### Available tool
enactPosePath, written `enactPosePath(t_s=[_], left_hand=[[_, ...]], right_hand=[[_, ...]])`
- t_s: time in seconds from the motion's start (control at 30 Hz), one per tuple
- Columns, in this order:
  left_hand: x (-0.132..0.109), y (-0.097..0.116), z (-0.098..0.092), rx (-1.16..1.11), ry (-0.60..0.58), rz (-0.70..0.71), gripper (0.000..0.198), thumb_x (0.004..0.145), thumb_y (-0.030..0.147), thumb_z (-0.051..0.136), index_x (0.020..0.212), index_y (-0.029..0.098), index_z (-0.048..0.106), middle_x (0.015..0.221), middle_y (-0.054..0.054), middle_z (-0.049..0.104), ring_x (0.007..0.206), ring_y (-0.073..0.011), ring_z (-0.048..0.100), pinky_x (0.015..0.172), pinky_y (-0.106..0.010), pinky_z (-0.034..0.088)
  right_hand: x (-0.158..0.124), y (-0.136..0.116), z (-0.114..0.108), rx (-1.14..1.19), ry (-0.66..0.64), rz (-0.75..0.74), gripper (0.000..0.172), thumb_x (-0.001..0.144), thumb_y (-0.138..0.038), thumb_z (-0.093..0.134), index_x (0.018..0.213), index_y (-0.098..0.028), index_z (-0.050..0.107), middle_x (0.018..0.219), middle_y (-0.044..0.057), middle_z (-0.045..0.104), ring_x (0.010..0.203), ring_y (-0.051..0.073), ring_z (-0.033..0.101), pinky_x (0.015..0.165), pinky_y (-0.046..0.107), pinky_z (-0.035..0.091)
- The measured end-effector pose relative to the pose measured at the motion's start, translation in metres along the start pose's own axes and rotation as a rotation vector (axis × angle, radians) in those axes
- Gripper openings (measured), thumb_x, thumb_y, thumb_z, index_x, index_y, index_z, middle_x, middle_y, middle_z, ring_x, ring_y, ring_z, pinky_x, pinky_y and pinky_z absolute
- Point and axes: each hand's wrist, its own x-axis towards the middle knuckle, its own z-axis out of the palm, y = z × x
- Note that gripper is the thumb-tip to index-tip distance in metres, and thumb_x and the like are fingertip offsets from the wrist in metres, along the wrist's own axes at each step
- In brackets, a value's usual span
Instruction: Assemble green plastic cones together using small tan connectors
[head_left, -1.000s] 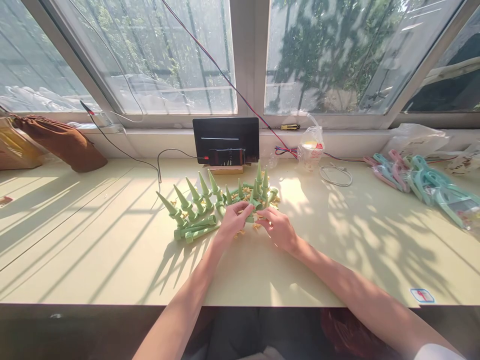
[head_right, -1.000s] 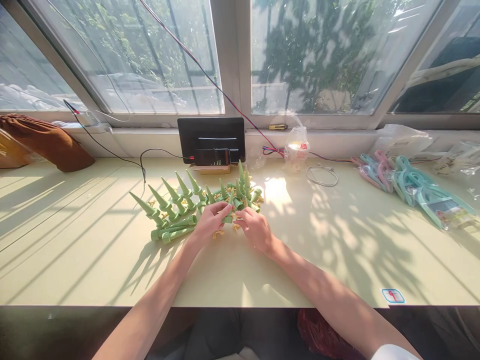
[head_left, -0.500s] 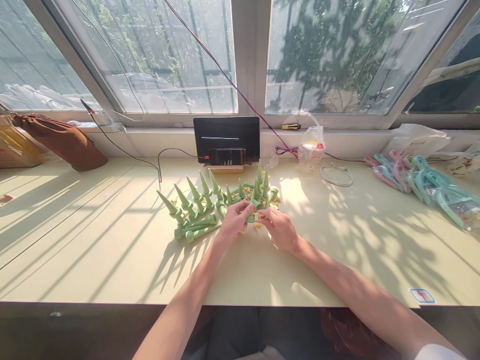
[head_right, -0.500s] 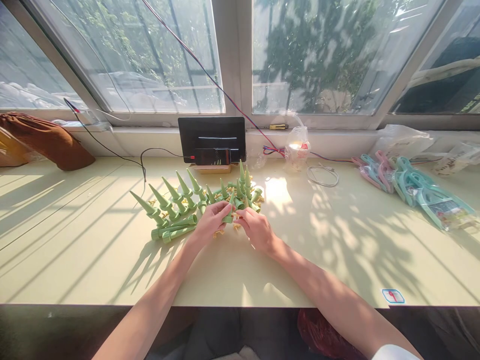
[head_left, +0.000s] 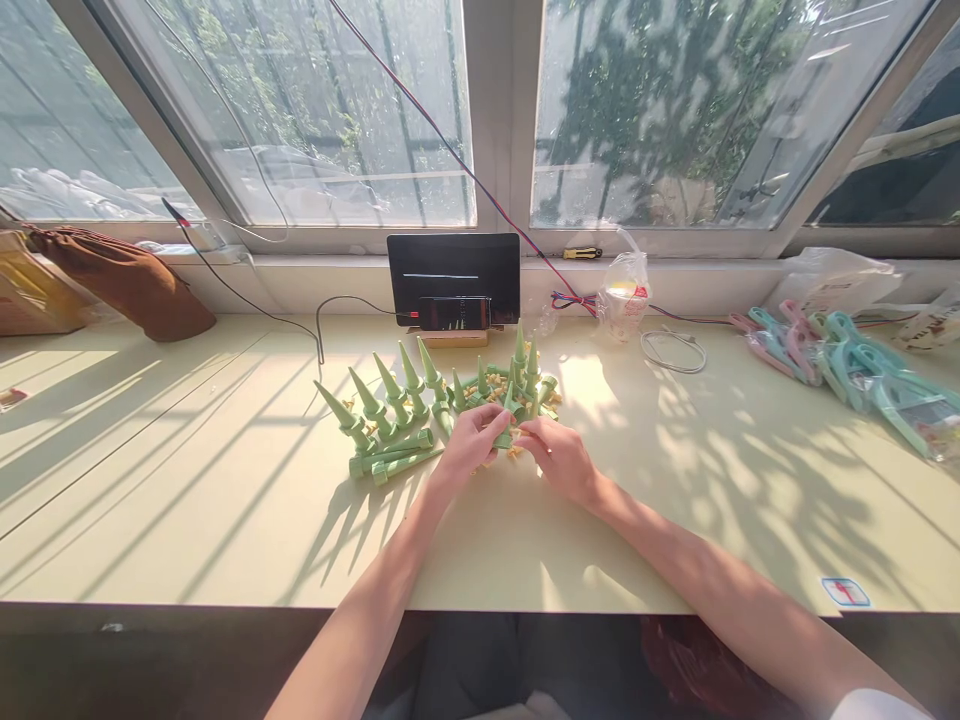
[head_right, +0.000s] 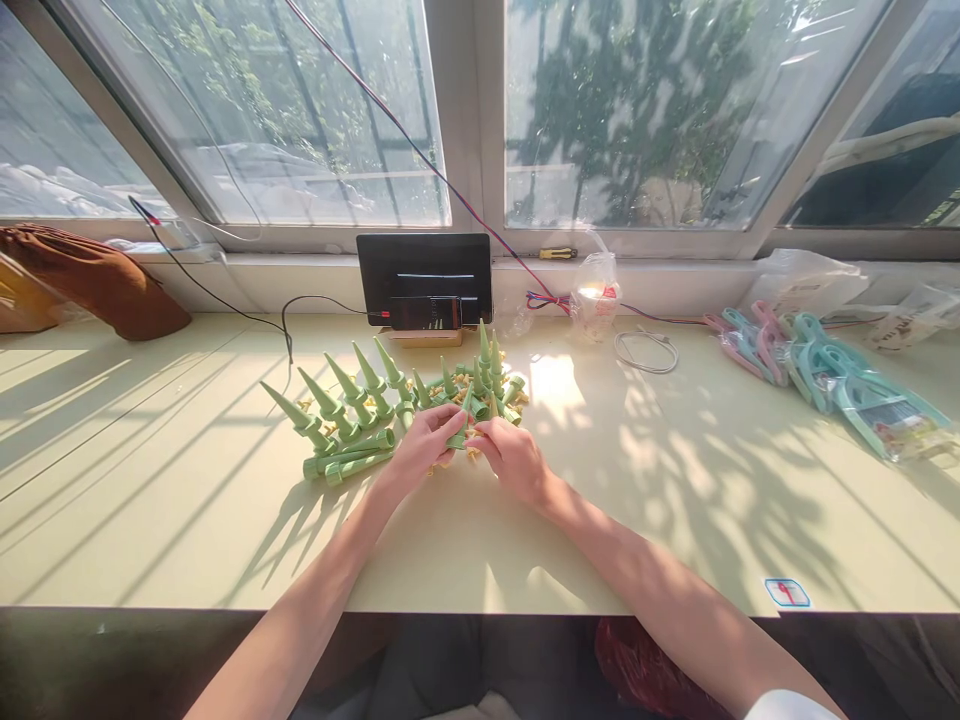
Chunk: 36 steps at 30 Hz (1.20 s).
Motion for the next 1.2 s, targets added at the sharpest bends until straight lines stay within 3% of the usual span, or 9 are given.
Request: enactPosePath(t_s=[0.2,0.4,0.67,0.77,0.9,1.07,1.2], left_hand=[[-0.002,-0.002,0.003,0.084,-0.024,0.032,0.038,0.081,0.057,0.065,0.083,0.019,0.063,0.079,0.001,0.046,0.058,-0.0070,0.032,0.045,-0.017,0.031],[-0.004,0.001,0.006,0.071,-0.047,0.035,0.040,0.080,0.058,0.067,0.082,0.019,0.056,0.078,0.002,0.044,0.057,-0.0065,0.032,0.044,-0.017,0.033],[-0.003,0.001,0.007,0.085,-0.037,0.064,0.041,0.079,0.058,0.067,0.083,0.019,0.057,0.075,0.002,0.048,0.054,-0.0061,0.036,0.042,-0.017,0.031],[-0.001,0.000,0.005,0.093,0.003,0.068,0.041,0.079,0.058,0.068,0.083,0.018,0.060,0.074,0.001,0.051,0.051,-0.0052,0.035,0.040,-0.018,0.028],[0.003,-0.002,0.001,0.038,0.061,0.018,0.041,0.077,0.058,0.069,0.083,0.018,0.063,0.074,0.001,0.050,0.050,-0.0048,0.033,0.040,-0.019,0.025],[0.004,-0.003,-0.002,-0.011,0.122,-0.049,0.040,0.074,0.056,0.072,0.080,0.018,0.064,0.070,0.003,0.044,0.052,-0.0049,0.029,0.042,-0.018,0.024],[0.004,-0.003,-0.001,0.018,0.143,-0.049,0.040,0.074,0.057,0.072,0.080,0.018,0.066,0.070,0.002,0.047,0.054,-0.0065,0.035,0.042,-0.018,0.028]], right_hand=[[0.003,-0.004,-0.002,0.036,0.013,0.103,0.043,0.100,-0.044,0.046,0.068,-0.019,0.061,0.059,0.000,0.053,0.055,0.013,0.045,0.056,0.026,0.038],[0.004,-0.002,-0.002,0.035,0.042,0.117,0.050,0.099,-0.043,0.043,0.055,-0.020,0.038,0.051,-0.005,0.033,0.049,0.009,0.027,0.049,0.025,0.026],[0.005,-0.003,0.000,0.083,0.065,0.161,0.049,0.099,-0.042,0.043,0.056,-0.020,0.040,0.050,-0.005,0.035,0.048,0.009,0.032,0.049,0.025,0.028],[0.005,-0.006,0.000,0.103,0.084,0.166,0.038,0.098,-0.039,0.048,0.067,-0.018,0.055,0.054,-0.002,0.048,0.048,0.011,0.042,0.050,0.025,0.034],[0.005,-0.007,0.002,0.128,0.074,0.167,0.021,0.095,-0.035,0.056,0.101,-0.017,0.066,0.077,0.003,0.067,0.056,0.013,0.057,0.055,0.026,0.046],[0.003,0.003,0.006,0.044,0.028,0.060,0.023,0.098,-0.031,0.052,0.113,-0.020,0.065,0.092,0.008,0.069,0.071,0.018,0.064,0.060,0.028,0.051],[0.003,0.007,0.006,-0.022,-0.007,-0.017,0.022,0.100,-0.028,0.048,0.113,-0.020,0.063,0.089,0.008,0.068,0.074,0.019,0.065,0.063,0.029,0.051]])
